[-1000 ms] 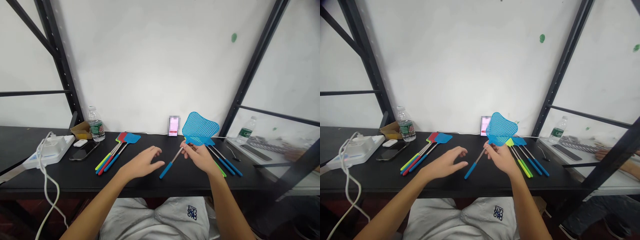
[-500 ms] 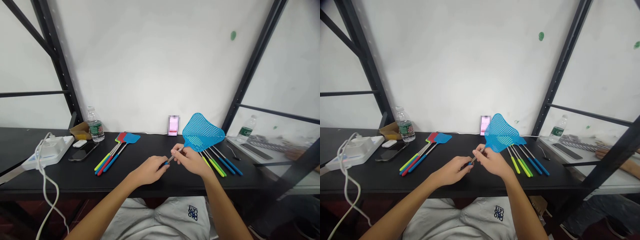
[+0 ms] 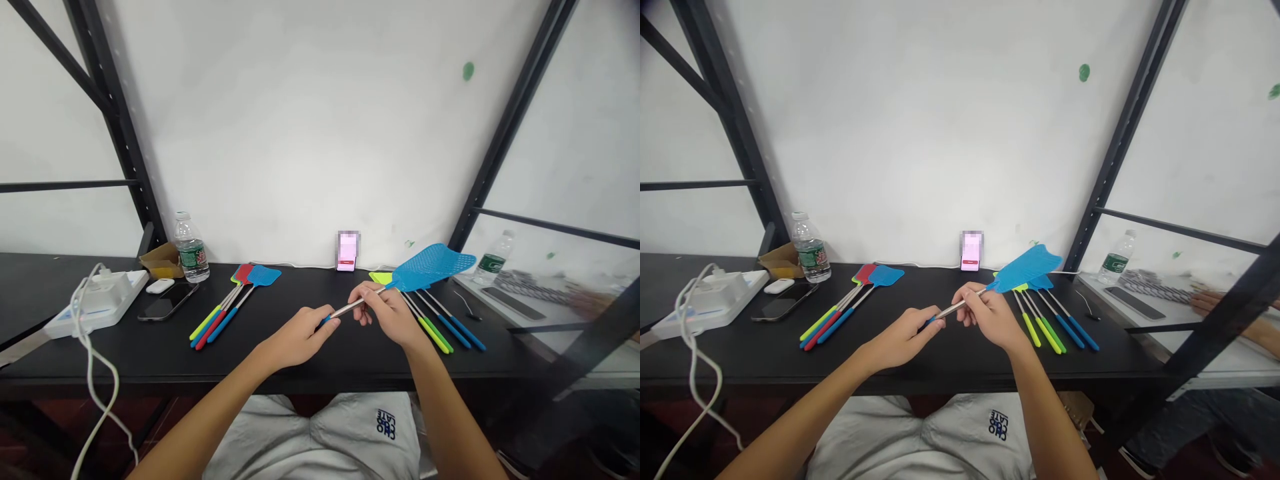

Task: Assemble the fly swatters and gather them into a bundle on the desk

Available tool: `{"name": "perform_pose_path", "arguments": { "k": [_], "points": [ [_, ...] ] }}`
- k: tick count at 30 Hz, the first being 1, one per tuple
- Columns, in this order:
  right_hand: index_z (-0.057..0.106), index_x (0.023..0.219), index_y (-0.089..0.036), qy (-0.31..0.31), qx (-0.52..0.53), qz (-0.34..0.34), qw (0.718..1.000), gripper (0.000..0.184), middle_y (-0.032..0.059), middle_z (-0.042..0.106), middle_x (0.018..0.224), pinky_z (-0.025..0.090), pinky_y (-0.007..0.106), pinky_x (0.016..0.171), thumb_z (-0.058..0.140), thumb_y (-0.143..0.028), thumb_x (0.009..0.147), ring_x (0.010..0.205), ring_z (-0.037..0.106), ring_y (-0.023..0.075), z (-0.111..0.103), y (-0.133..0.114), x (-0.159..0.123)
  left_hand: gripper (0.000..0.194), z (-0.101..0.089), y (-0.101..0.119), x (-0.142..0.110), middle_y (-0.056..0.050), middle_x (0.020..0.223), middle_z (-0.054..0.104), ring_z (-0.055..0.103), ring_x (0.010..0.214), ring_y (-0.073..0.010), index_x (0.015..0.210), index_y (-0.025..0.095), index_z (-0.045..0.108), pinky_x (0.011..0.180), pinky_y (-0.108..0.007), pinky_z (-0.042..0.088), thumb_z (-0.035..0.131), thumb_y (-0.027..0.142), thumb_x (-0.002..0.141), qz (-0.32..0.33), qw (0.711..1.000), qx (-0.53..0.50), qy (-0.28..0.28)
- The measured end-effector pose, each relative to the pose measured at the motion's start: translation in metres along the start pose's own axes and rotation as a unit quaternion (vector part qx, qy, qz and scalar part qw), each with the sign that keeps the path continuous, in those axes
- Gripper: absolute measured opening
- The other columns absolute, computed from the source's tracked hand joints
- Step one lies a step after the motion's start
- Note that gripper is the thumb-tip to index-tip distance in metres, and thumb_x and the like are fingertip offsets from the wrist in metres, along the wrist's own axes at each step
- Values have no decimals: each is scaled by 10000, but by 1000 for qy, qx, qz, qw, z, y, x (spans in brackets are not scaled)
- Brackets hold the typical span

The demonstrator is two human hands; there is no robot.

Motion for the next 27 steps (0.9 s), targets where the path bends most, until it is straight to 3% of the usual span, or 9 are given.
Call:
{"name": "perform_pose_path", "arguments": {
  "k": [12, 16, 18, 20, 23, 27],
  "points": [
    [616, 865, -177, -31, 26, 28, 999, 410, 25, 618, 671, 398, 236, 481, 439, -538, 943, 530, 557, 123, 6, 8, 4, 364, -2, 5, -2, 29, 667, 502, 456, 606, -127, 912, 209, 545, 657, -268, 365, 289, 448, 1008, -6, 999, 27, 27],
    [610, 848, -191, 110, 59, 21, 992, 423, -8, 547, 595, 377, 234, 455, 464, -582, 916, 485, 505, 114, -17, 19, 6, 296, -7, 5, -3, 38, 678, 528, 485, 639, -132, 973, 232, 556, 667, -259, 367, 325, 414, 1005, -15, 998, 28, 51],
    [599, 807, -194, 182, 81, 19, 980, 427, -20, 498, 556, 356, 235, 432, 484, -595, 900, 459, 468, 111, -29, 24, 5, 281, -8, 5, -2, 34, 694, 524, 488, 651, -131, 918, 224, 543, 639, -250, 355, 338, 397, 1000, -13, 998, 26, 62],
    [589, 780, -195, 216, 96, 25, 971, 428, -24, 473, 537, 343, 235, 420, 494, -596, 894, 447, 450, 109, -34, 28, 5, 274, -8, 5, -1, 24, 719, 528, 491, 668, -132, 851, 211, 519, 623, -246, 346, 359, 385, 990, -9, 997, 26, 70],
    [581, 765, -197, 210, 104, 36, 971, 428, -25, 470, 531, 344, 237, 420, 495, -597, 891, 444, 445, 110, -24, 33, 7, 272, -6, 1, 0, 28, 693, 506, 463, 633, -127, 803, 207, 491, 596, -246, 325, 381, 384, 978, -17, 997, 27, 69],
    [584, 766, -193, 156, 125, 59, 978, 420, -31, 480, 524, 341, 236, 421, 517, -593, 876, 429, 443, 105, 13, 50, 15, 284, -2, -11, 2, 37, 642, 473, 422, 574, -121, 775, 210, 454, 567, -248, 290, 360, 376, 985, -24, 997, 30, 63]
  ]
}}
Point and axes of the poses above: each hand's wrist, its own x-axis towards the middle knuckle, its own z-axis out of the palm, y = z × x, the point moved 7 cm from there along x, towards the middle knuckle
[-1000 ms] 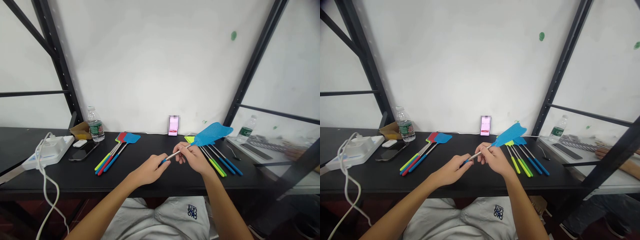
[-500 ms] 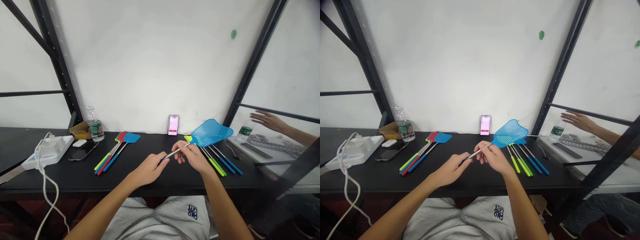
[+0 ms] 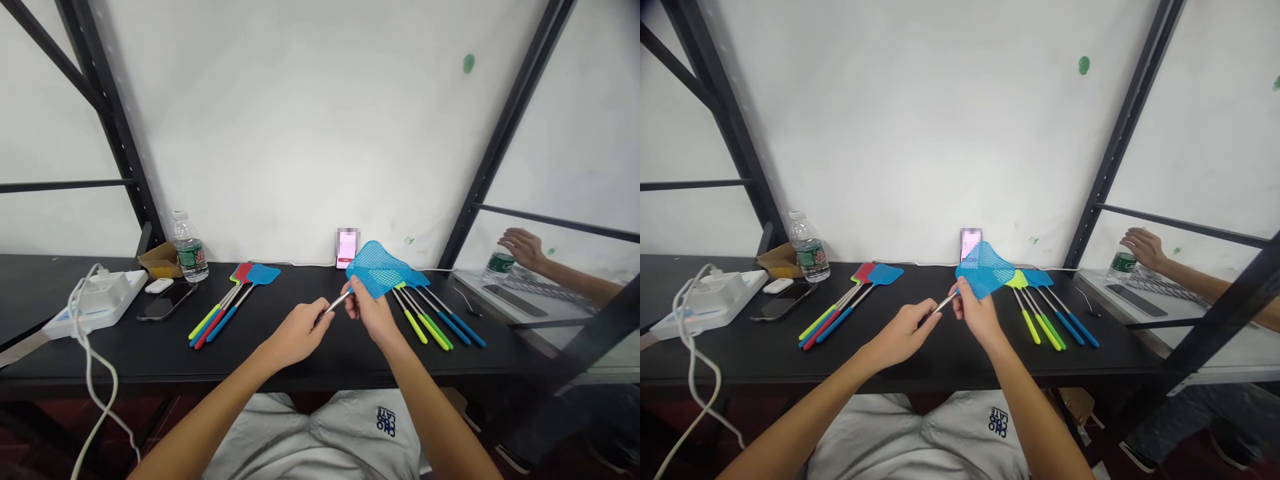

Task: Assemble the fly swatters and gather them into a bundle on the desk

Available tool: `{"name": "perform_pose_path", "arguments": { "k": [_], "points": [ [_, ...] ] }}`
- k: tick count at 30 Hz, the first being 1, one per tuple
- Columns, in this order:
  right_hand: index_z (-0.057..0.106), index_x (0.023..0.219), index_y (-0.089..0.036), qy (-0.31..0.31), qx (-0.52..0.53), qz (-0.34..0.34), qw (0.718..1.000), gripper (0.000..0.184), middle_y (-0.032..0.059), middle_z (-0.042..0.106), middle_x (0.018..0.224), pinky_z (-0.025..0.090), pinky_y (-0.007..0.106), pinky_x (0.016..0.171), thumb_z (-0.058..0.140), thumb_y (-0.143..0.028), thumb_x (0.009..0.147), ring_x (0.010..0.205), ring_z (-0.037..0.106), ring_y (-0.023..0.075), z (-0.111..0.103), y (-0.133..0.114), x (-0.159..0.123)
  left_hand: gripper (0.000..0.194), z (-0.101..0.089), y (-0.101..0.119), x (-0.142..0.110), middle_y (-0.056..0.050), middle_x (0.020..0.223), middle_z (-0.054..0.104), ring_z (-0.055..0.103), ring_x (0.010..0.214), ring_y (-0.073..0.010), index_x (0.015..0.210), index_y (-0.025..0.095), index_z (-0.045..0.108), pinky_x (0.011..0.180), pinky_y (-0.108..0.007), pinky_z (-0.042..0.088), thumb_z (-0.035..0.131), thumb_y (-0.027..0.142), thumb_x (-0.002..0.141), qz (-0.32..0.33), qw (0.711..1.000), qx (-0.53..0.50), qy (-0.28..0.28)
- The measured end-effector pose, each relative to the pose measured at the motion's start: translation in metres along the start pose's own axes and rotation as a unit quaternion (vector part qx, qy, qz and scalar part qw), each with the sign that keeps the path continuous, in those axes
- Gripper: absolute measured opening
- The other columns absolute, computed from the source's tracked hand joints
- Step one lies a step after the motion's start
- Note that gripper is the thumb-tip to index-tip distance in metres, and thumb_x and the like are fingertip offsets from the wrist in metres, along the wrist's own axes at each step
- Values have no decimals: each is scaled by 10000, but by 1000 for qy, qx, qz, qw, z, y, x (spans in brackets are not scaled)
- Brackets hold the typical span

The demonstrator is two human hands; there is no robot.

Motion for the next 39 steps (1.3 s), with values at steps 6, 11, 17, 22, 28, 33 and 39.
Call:
{"name": "perform_pose_path", "arguments": {
  "k": [6, 11, 17, 22, 28, 33, 39],
  "points": [
    [505, 639, -194, 18, 25, 123, 992, 444, -35, 469, 473, 271, 224, 365, 512, -588, 844, 365, 419, 93, 36, 65, -3, 244, 2, -32, 6, -4, 721, 580, 526, 639, -150, 799, 214, 485, 585, -254, 298, 368, 323, 982, -25, 996, 85, 4],
    [347, 538, -223, 31, 37, 126, 991, 460, -67, 350, 404, 261, 229, 366, 531, -523, 835, 336, 378, 83, 45, 77, -6, 238, 8, -37, 9, -20, 783, 619, 575, 738, -169, 791, 210, 506, 648, -261, 348, 361, 252, 975, 4, 986, 161, 30],
    [327, 570, -230, 61, 117, 109, 985, 449, -98, 273, 434, 232, 219, 356, 603, -505, 794, 352, 276, 63, 47, 75, -6, 239, 14, -39, 13, -9, 803, 628, 586, 758, -153, 783, 212, 518, 692, -252, 380, 370, 234, 970, 13, 986, 160, 45],
    [331, 585, -224, 155, 128, 77, 977, 450, -79, 316, 468, 194, 208, 356, 553, -530, 829, 364, 296, 63, 2, 64, 7, 250, 2, -52, 12, 1, 797, 630, 588, 754, -154, 813, 220, 529, 653, -258, 358, 359, 279, 987, -24, 982, 181, 47],
    [412, 560, -195, 126, -16, 157, 979, 373, -45, 400, 469, 246, 200, 366, 551, -414, 828, 369, 385, 70, -42, 70, 23, 275, 15, -63, 12, -30, 872, 608, 590, 794, -178, 867, 218, 580, 629, -280, 350, 355, 309, 997, -54, 961, 271, 12],
    [486, 557, -181, 61, -147, 155, 975, 360, -3, 501, 487, 323, 206, 379, 521, -409, 833, 388, 466, 93, -25, 75, 17, 229, 35, -62, 14, -57, 894, 594, 571, 873, -205, 828, 194, 608, 733, -310, 403, 446, 282, 966, -6, 946, 322, -36],
    [483, 568, -191, 75, -156, 132, 976, 354, -4, 510, 509, 387, 217, 394, 505, -429, 829, 405, 481, 104, -25, 77, 18, 181, 25, -41, 12, -95, 945, 607, 561, 913, -238, 885, 175, 625, 762, -356, 429, 484, 271, 945, -9, 934, 356, -27]
  ]
}}
Point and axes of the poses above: each hand's wrist, its own x-axis towards the middle knuckle, its own z-axis out of the palm, y = z × x, the point moved 7 cm from there along x, towards the middle knuckle
